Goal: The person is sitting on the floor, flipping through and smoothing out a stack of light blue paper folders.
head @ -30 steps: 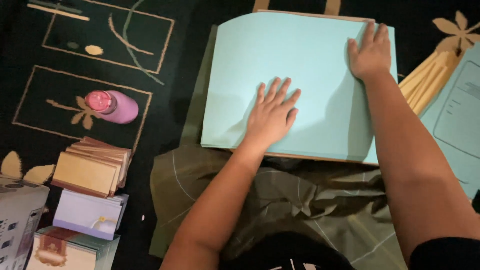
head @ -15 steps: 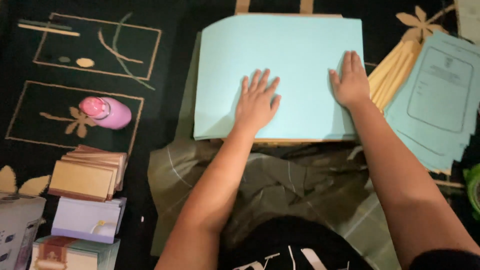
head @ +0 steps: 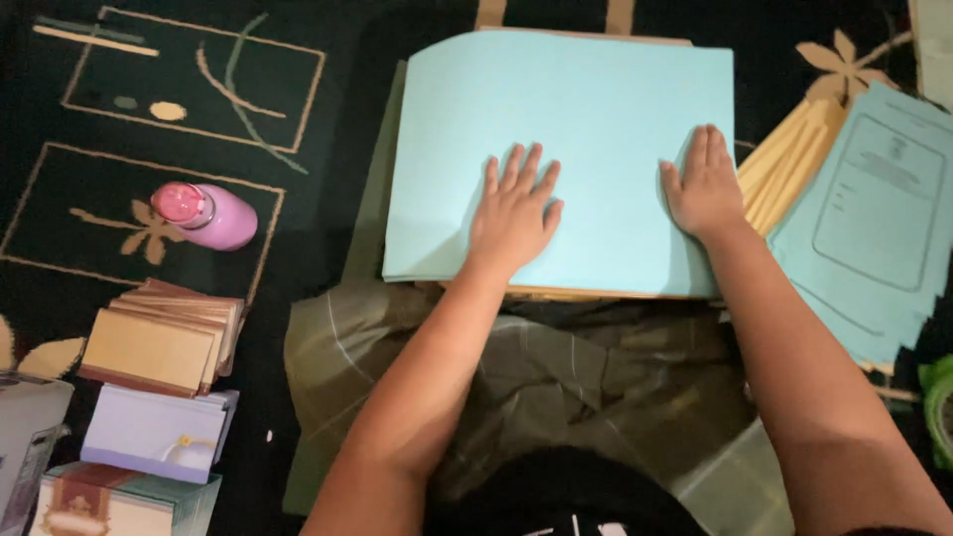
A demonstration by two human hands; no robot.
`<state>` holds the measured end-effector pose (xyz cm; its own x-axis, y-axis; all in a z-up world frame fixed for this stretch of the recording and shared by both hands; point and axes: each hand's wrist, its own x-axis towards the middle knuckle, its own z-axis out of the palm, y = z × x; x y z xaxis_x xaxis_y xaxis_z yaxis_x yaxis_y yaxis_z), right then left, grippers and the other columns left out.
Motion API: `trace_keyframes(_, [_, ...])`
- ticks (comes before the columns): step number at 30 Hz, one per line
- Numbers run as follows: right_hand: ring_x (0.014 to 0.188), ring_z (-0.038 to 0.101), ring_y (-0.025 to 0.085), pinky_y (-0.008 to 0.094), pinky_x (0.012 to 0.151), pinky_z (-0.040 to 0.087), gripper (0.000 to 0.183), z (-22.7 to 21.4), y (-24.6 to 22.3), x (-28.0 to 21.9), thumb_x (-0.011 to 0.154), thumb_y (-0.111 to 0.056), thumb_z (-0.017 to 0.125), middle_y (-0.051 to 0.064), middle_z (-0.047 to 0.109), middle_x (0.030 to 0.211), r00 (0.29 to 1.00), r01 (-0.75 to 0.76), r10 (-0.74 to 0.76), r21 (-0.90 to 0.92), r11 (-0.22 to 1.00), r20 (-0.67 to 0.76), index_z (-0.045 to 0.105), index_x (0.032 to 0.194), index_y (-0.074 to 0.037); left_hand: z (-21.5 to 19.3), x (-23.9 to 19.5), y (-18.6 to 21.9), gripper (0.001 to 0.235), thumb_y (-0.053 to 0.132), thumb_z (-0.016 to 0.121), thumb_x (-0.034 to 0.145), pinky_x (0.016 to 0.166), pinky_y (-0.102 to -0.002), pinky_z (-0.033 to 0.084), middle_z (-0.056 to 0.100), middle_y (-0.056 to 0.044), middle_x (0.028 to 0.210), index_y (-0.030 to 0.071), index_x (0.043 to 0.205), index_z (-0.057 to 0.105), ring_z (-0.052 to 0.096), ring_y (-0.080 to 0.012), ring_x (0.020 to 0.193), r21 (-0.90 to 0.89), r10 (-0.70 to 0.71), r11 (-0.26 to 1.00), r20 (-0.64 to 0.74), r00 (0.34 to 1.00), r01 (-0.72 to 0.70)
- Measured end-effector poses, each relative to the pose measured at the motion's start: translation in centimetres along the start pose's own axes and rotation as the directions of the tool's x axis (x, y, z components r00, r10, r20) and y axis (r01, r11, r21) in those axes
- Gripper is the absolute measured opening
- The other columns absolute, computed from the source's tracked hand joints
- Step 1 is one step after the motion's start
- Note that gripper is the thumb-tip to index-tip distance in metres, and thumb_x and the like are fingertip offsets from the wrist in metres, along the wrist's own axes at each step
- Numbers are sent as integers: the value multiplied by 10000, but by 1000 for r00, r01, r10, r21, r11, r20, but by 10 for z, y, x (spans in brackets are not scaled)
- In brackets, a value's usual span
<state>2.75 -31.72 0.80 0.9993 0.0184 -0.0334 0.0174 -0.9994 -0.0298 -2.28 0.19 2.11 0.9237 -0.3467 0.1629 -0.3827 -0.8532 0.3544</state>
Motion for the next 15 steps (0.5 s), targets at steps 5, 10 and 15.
trace_keyframes(5, [1594, 87, 386, 433, 1318, 91, 877, 2, 0, 102, 1087, -586, 181, 292, 132, 1699, 1000, -14, 14, -11, 1000, 7, 141, 1634, 98, -1, 0, 0, 580, 434, 464, 1021, 1265, -594, 144, 357, -141, 1658, 190, 1547, 482, 267, -341, 1562, 22, 0, 1000, -41, 999, 1])
trace_keyframes(10, [1609, 55, 338, 410, 1323, 83, 916, -2, -5, 132, 1057, -642, 141, 237, 84, 1726, 996, -75, 74, 10, 997, 42, 98, 1659, 46, 9, -1, -2, 589, 425, 480, 1009, 1267, -584, 154, 370, -126, 1655, 174, 1541, 482, 289, -323, 1556, 12, -2, 1000, -85, 996, 3])
trace_keyframes(15, [1604, 93, 372, 418, 1324, 76, 867, -10, -10, 97, 1087, -585, 159, 271, 120, 1716, 999, -31, 31, -3, 1000, 17, 138, 1651, 74, 15, 0, -4, 557, 386, 497, 996, 1254, -580, 199, 423, -113, 1628, 174, 1510, 532, 347, -317, 1533, 38, 16, 999, -184, 983, -9])
